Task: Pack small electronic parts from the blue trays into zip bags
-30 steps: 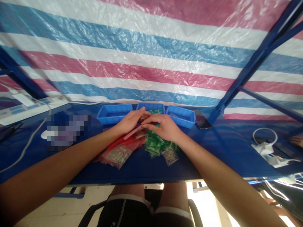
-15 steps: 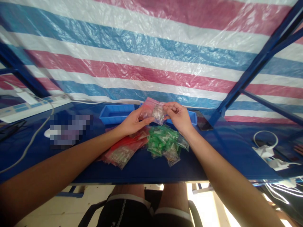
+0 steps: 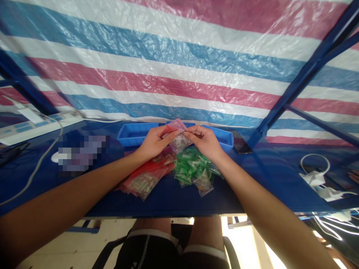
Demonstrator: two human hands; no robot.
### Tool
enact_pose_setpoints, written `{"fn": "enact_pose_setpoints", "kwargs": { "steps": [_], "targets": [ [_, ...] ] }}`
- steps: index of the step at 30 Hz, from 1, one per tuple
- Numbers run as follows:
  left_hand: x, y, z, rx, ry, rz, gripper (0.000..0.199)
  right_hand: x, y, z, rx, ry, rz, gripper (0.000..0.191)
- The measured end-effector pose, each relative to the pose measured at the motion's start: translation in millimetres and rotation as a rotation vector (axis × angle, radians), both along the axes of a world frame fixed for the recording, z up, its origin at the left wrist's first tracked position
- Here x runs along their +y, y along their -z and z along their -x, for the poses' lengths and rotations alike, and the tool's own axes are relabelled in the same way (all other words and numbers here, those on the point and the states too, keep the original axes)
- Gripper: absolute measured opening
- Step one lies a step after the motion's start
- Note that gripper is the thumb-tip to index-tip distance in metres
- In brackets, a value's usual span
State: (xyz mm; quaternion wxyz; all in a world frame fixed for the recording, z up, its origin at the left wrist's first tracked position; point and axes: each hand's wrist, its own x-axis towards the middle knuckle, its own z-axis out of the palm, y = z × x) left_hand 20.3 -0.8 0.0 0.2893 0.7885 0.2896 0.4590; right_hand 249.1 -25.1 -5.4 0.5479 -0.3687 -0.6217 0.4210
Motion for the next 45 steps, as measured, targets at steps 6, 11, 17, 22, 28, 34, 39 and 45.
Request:
{"fn": "enact_pose_setpoints", "kwargs": {
  "steps": [6, 11, 17, 22, 28, 34, 39, 45],
  "targets": [
    [0, 0.4, 0, -0.002, -0.05, -0.017, 0.046, 2, 0.8, -6, 0.004, -0.008, 0.053, 0.037],
    [0, 1.0, 2, 0.022, -0.046, -0.031, 0.045, -1, -0.3, -3, -0.035, -0.028, 0.044, 0.037],
    [-1, 1.0, -1, -0.047, 0.016, -0.005, 0.042, 2, 1.8, -4, 0.014, 0.0, 0.058, 0.041],
    [-5, -3.2, -1, -0.049, -0.039, -0.056, 0.044, 1, 0.9, -2, 0.06, -0.005, 0.062, 0.039],
    [-2, -3.0, 1, -0.055, -0.159, -0.135, 0.046, 0, -2.4, -1, 0.016, 0.042, -0.036, 0.038],
    [2, 0.2, 2, -0.104, -0.216, -0.178, 0.048, -8, -9.5, 0, -0.008, 0.016, -0.052, 0.038],
    [-4, -1.5, 2, -0.004, -0.074, -0.201, 0.05, -13, -7.7, 5, -0.027, -0.154, 0.049, 0.048],
    [-11, -2.1, -3, 0.077, 0.212, -0.262, 0.079, -8, -0.9, 4, 0.022, -0.134, 0.037, 0.042]
  ]
}}
